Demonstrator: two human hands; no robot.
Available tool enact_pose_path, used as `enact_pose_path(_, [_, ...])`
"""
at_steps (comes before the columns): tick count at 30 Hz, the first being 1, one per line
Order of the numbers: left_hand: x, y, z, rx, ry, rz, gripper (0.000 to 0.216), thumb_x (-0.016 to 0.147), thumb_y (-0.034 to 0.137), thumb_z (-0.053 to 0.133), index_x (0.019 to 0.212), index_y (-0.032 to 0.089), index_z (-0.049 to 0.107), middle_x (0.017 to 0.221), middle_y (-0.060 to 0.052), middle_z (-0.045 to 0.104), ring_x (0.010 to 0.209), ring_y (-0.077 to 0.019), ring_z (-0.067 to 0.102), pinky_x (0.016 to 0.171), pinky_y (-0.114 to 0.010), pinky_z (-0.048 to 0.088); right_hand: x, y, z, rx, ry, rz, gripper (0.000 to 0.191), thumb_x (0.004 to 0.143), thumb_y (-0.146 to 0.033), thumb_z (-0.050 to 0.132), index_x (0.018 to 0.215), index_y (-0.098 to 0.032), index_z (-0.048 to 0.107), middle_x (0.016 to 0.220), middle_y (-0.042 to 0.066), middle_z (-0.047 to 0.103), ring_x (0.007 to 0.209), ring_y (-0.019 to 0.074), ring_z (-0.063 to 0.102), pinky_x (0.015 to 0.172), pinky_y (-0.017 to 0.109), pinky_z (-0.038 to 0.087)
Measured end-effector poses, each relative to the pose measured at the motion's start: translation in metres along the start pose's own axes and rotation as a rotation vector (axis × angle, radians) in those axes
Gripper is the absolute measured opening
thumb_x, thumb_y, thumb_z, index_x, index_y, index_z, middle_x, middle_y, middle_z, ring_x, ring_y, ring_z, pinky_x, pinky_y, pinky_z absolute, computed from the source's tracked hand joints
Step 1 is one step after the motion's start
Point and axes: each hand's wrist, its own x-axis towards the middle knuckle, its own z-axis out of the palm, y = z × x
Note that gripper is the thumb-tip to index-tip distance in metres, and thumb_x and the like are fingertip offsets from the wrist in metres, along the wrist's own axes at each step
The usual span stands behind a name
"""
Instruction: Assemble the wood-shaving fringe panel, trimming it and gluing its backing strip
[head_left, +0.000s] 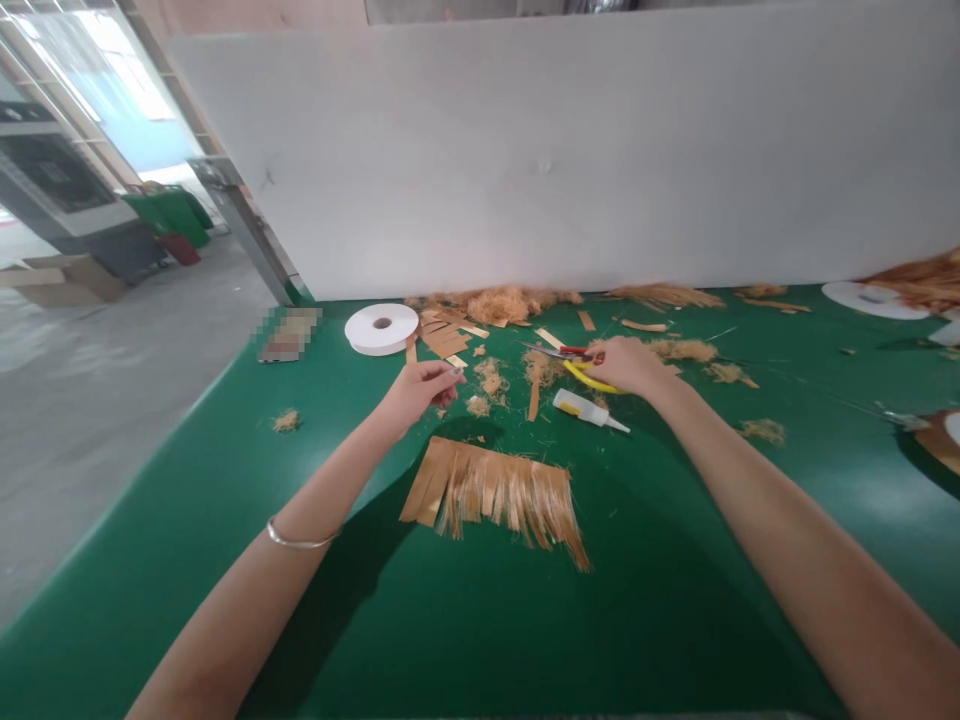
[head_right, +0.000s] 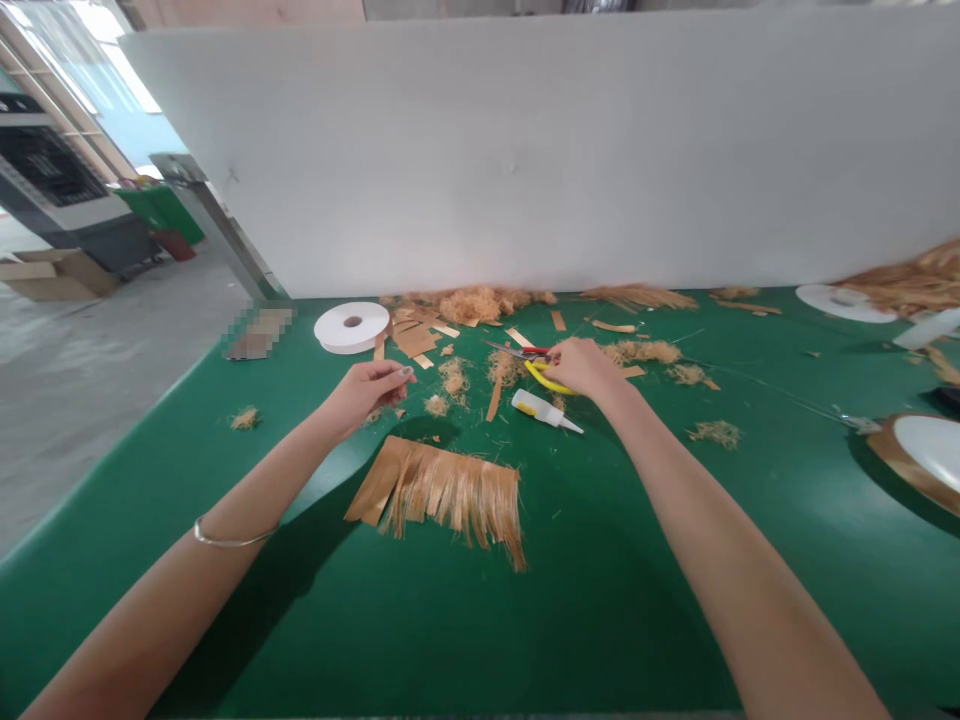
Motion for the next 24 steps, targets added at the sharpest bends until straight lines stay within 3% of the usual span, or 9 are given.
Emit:
enact_pose_path(4, [0.02,-0.004,0.0,0.093,0.026,-0.04,0.016,0.079,0.027,0.058,0.069,0.014,0.062,0.06,0.001,0.056,0.054,-0.0073,0.05,0.056,-0.021,0.041,0.024,-0.006,0.005,0.148,0.049,0.053,0.027,0.067,-0.034,0.066,0.083,-0.013,0.072,0.079,0.013,0.07,0.073,0.0247,0.062,0.057,0.027,0.04])
enact_pose_path(7, [0.025,-0.009,-0.005,0.135,-0.002,-0.097,0.015,0.078,0.024,0.058,0.068,0.014,0.063,0.058,0.001,0.057,0.054,-0.0079,0.051,0.057,-0.022,0.042,0.026,-0.011,-0.003,0.295,0.066,0.046,0.035,0.083,-0.039,0.049,0.098,-0.014,0.068,0.097,0.013,0.069,0.088,0.023,0.064,0.068,0.028,0.047])
enact_pose_path(10, [0.02,-0.011,-0.011,0.161,-0.055,-0.153,0.015,0.078,0.026,0.059,0.072,0.014,0.065,0.061,-0.001,0.06,0.058,-0.01,0.055,0.059,-0.023,0.045,0.017,-0.017,-0.019,0.782,-0.056,-0.022,0.047,0.093,-0.043,0.025,0.108,-0.016,0.06,0.112,0.012,0.065,0.098,0.0193,0.063,0.079,0.03,0.05])
enact_pose_path(12, [0.016,-0.008,-0.014,0.161,-0.097,-0.187,0.013,0.078,0.026,0.06,0.078,0.014,0.066,0.07,-0.004,0.065,0.065,-0.0119,0.059,0.065,-0.025,0.048,0.009,-0.024,-0.031,1.21,-0.193,-0.07,0.046,0.094,-0.045,0.025,0.104,-0.018,0.06,0.115,0.011,0.064,0.105,0.0198,0.06,0.086,0.034,0.049])
enact_pose_path(14, [0.015,-0.003,-0.012,0.117,-0.114,-0.181,0.018,0.079,0.026,0.058,0.092,0.014,0.064,0.082,-0.007,0.067,0.073,-0.0132,0.062,0.072,-0.028,0.049,0.001,-0.036,-0.039,1.469,-0.299,-0.085,0.042,0.093,-0.044,0.028,0.099,-0.019,0.061,0.113,0.01,0.065,0.108,0.0199,0.059,0.089,0.037,0.048])
enact_pose_path(18, [0.021,0.016,0.014,0.125,-0.089,-0.019,0.043,0.08,0.029,0.058,0.12,0.016,0.048,0.105,-0.011,0.064,0.086,-0.016,0.063,0.081,-0.033,0.048,-0.003,-0.076,-0.033,1.6,-0.361,-0.052,0.034,0.094,-0.038,0.033,0.097,-0.018,0.06,0.103,0.008,0.067,0.097,0.0182,0.063,0.083,0.033,0.051])
enact_pose_path(21, [0.027,0.029,0.043,0.327,-0.06,0.227,0.048,0.076,0.031,0.061,0.119,0.016,0.047,0.108,-0.011,0.061,0.088,-0.0181,0.061,0.078,-0.033,0.048,0.003,-0.108,-0.013,1.664,-0.248,0.069,0.017,0.09,-0.028,0.043,0.091,-0.019,0.058,0.081,0.004,0.067,0.076,0.0149,0.065,0.069,0.027,0.052])
enact_pose_path(24, [0.031,0.035,0.064,0.557,-0.005,0.409,0.047,0.075,0.025,0.06,0.118,0.014,0.045,0.107,-0.013,0.059,0.087,-0.0193,0.06,0.075,-0.033,0.048,0.006,-0.13,0.006,1.795,-0.283,0.163,0.013,0.086,-0.021,0.042,0.082,-0.02,0.055,0.06,-0.002,0.06,0.058,0.0127,0.059,0.059,0.025,0.05])
